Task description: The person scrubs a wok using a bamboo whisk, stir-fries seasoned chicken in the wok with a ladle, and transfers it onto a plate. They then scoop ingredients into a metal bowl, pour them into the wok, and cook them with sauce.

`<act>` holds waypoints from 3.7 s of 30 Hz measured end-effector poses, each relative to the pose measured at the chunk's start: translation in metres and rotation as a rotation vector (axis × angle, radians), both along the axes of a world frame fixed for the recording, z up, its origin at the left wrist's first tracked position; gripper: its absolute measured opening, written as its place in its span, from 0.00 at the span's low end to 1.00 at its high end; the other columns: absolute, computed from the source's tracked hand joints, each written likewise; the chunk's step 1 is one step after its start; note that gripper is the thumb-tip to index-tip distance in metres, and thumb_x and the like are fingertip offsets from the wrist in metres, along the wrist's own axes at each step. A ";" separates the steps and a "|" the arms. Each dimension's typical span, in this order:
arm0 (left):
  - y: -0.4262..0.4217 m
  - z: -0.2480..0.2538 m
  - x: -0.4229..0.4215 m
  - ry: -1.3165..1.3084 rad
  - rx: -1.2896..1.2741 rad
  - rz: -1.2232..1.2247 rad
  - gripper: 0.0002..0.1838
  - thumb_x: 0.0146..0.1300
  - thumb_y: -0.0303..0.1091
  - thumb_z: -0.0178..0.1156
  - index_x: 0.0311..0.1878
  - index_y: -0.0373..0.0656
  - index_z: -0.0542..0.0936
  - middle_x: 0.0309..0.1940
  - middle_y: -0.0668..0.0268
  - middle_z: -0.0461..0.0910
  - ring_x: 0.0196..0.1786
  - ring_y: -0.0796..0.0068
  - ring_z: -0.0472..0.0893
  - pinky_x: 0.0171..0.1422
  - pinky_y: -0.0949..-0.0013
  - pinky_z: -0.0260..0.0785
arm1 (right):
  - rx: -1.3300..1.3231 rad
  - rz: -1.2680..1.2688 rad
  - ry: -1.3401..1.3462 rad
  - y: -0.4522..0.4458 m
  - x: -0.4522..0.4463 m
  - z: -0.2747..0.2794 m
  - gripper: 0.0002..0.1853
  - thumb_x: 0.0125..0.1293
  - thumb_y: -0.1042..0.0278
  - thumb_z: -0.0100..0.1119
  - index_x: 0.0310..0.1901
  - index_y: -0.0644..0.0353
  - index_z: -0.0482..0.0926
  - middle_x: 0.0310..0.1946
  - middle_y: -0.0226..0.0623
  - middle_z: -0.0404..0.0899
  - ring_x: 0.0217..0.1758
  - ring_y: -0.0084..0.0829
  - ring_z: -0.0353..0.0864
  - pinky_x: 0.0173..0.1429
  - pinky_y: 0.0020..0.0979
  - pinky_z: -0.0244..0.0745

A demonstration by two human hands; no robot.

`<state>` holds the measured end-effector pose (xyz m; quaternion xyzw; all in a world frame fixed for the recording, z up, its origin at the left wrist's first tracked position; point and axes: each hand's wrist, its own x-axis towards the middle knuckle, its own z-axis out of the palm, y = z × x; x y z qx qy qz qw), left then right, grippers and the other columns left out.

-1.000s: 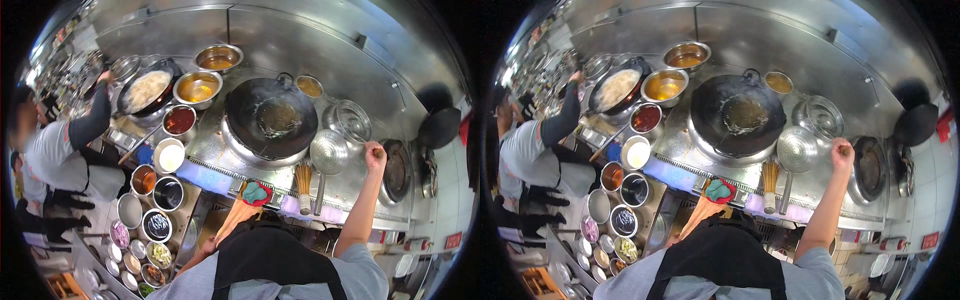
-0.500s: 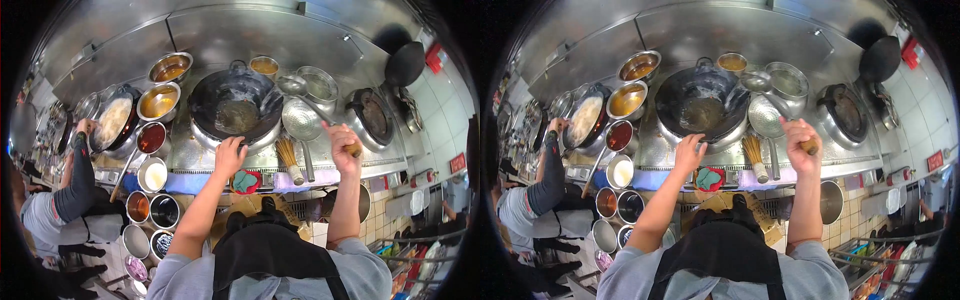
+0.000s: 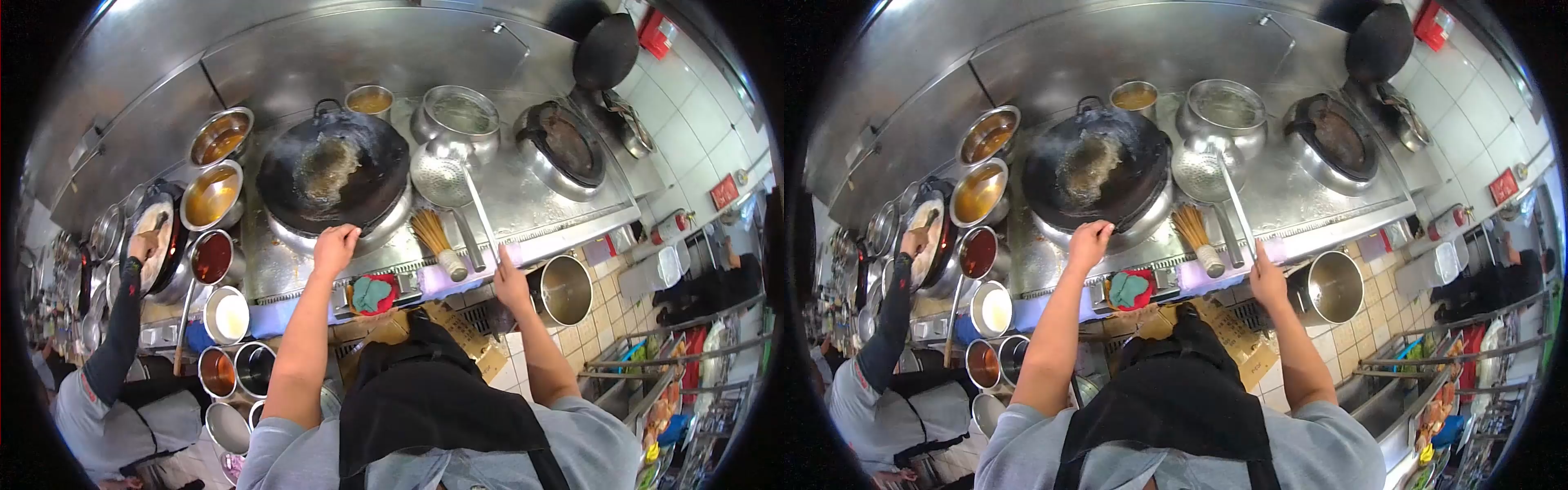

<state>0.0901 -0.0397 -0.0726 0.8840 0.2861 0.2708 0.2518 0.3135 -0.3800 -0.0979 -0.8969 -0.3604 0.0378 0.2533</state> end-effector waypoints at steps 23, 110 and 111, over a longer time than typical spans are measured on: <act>-0.001 -0.004 0.003 -0.085 0.011 0.087 0.06 0.56 0.39 0.62 0.32 0.49 0.83 0.27 0.66 0.81 0.34 0.61 0.77 0.40 0.61 0.70 | 0.101 0.371 0.223 0.091 0.011 0.091 0.33 0.56 0.71 0.58 0.65 0.61 0.62 0.51 0.53 0.76 0.55 0.46 0.75 0.61 0.34 0.66; 0.117 0.131 -0.179 -0.549 -0.603 0.479 0.11 0.70 0.41 0.49 0.32 0.48 0.69 0.15 0.80 0.56 0.14 0.90 0.54 0.16 0.79 0.45 | -0.043 0.674 0.286 0.263 -0.125 0.054 0.23 0.62 0.58 0.54 0.60 0.46 0.70 0.43 0.47 0.79 0.42 0.48 0.80 0.48 0.44 0.75; 0.116 0.124 -0.180 -0.581 -0.639 0.511 0.10 0.70 0.41 0.50 0.32 0.49 0.69 0.15 0.80 0.57 0.15 0.89 0.54 0.17 0.80 0.45 | -0.120 0.672 0.299 0.262 -0.119 0.057 0.23 0.62 0.57 0.54 0.60 0.45 0.70 0.42 0.46 0.80 0.42 0.48 0.80 0.48 0.44 0.75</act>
